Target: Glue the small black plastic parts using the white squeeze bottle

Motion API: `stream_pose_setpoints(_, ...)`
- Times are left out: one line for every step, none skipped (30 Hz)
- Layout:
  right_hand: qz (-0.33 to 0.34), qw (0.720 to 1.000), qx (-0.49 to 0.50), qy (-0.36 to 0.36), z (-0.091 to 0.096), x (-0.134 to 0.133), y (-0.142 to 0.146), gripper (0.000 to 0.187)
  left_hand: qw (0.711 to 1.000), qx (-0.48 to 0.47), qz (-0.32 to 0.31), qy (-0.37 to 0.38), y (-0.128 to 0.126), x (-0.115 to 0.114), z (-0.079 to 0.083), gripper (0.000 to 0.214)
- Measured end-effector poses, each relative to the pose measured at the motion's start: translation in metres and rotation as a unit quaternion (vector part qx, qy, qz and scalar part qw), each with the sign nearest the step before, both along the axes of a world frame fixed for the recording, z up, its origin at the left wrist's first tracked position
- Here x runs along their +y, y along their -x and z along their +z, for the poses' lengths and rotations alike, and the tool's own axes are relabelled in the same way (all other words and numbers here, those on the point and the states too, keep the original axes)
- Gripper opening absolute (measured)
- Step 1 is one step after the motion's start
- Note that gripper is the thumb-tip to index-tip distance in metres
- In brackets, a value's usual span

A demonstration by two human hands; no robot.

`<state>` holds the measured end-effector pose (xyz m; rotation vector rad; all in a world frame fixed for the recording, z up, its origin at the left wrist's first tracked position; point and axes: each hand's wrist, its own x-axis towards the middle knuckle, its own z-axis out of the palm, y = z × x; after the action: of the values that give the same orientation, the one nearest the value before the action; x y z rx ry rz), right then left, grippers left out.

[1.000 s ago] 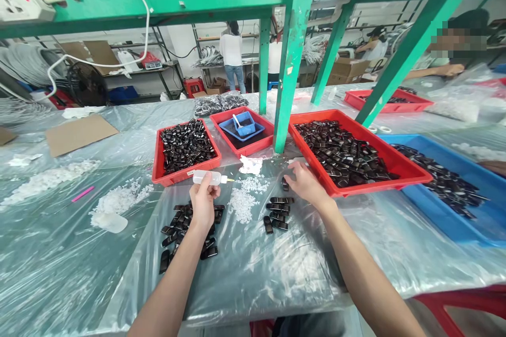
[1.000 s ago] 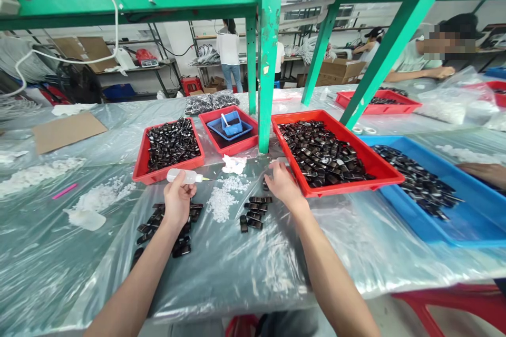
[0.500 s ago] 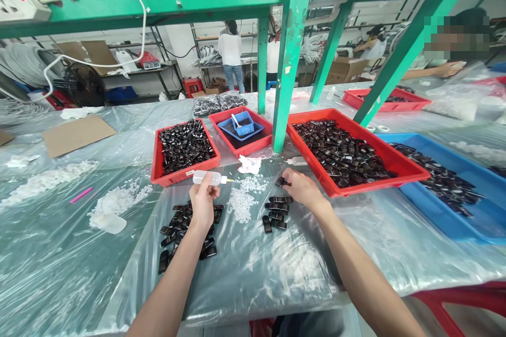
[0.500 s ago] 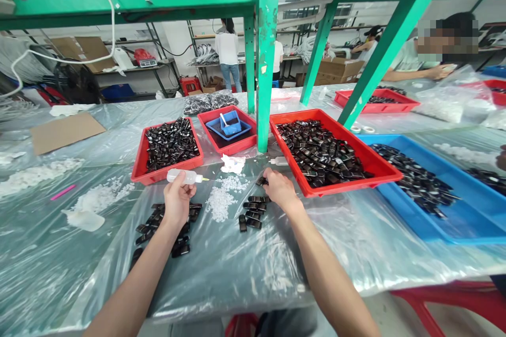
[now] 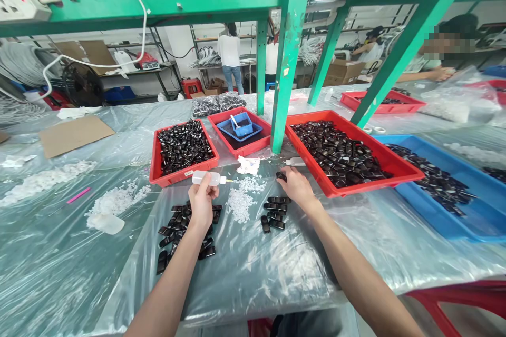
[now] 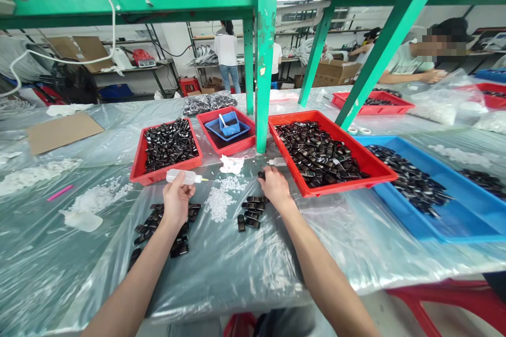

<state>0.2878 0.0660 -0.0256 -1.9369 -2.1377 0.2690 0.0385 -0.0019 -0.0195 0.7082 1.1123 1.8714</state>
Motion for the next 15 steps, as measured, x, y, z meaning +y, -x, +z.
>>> stream_pose_setpoints(0.005, 1.0, 0.013, 0.002, -0.001, 0.002, -0.002, 0.03, 1.0, 0.002, 0.0, 0.0, 0.0, 0.0, 0.0, 0.036)
stream_pose_setpoints(0.01, 0.999, 0.03, 0.002, -0.002, 0.004, -0.005, 0.029, 1.0, 0.004, 0.0, 0.0, 0.001, 0.0, 0.0, 0.035)
stream_pose_setpoints(0.013, 0.999, 0.049, 0.003, -0.004, 0.006, -0.007, 0.029, 1.0, 0.004, 0.0, -0.001, 0.001, 0.0, 0.0, 0.035)
stream_pose_setpoints(0.017, 0.998, 0.066, 0.003, -0.006, 0.008, -0.009, 0.03, 1.0, 0.004, -0.001, -0.002, 0.002, 0.0, 0.0, 0.035)
stream_pose_setpoints(0.018, 0.997, 0.081, 0.004, -0.007, 0.01, -0.011, 0.031, 1.0, 0.004, -0.001, -0.003, 0.002, 0.0, 0.0, 0.035)
stream_pose_setpoints(0.018, 0.995, 0.093, 0.004, -0.009, 0.012, -0.013, 0.032, 1.0, 0.004, 0.0, -0.005, 0.002, 0.0, 0.0, 0.035)
stream_pose_setpoints(0.016, 0.995, 0.101, 0.006, -0.011, 0.014, -0.015, 0.033, 1.0, 0.004, 0.0, -0.006, 0.002, 0.0, 0.0, 0.035)
stream_pose_setpoints(0.015, 0.994, 0.106, 0.007, -0.013, 0.016, -0.016, 0.033, 1.0, 0.004, 0.001, -0.007, 0.002, 0.0, 0.001, 0.035)
stream_pose_setpoints(0.013, 0.994, 0.109, 0.009, -0.015, 0.017, -0.017, 0.032, 1.0, 0.004, 0.001, -0.007, 0.002, 0.0, 0.001, 0.035)
stream_pose_setpoints(0.012, 0.994, 0.111, 0.011, -0.016, 0.018, -0.017, 0.031, 1.0, 0.003, 0.002, -0.008, 0.002, 0.0, 0.001, 0.035)
stream_pose_setpoints(0.012, 0.994, 0.111, 0.013, -0.017, 0.018, -0.018, 0.028, 1.0, 0.001, 0.004, -0.008, 0.001, 0.0, 0.002, 0.035)
stream_pose_setpoints(0.013, 0.994, 0.11, 0.015, -0.017, 0.018, -0.019, 0.025, 1.0, 0.0, 0.005, -0.008, 0.001, -0.001, 0.002, 0.035)
stream_pose_setpoints(0.015, 0.994, 0.109, 0.016, -0.017, 0.018, -0.02, 0.023, 1.0, -0.001, 0.006, -0.008, 0.001, -0.001, 0.002, 0.036)
stream_pose_setpoints(0.017, 0.994, 0.108, 0.017, -0.017, 0.018, -0.021, 0.022, 1.0, -0.002, 0.007, -0.007, 0.001, -0.001, 0.003, 0.036)
stream_pose_setpoints(0.019, 0.994, 0.109, 0.018, -0.016, 0.017, -0.022, 0.022, 1.0, -0.002, 0.007, -0.007, 0.001, -0.001, 0.003, 0.035)
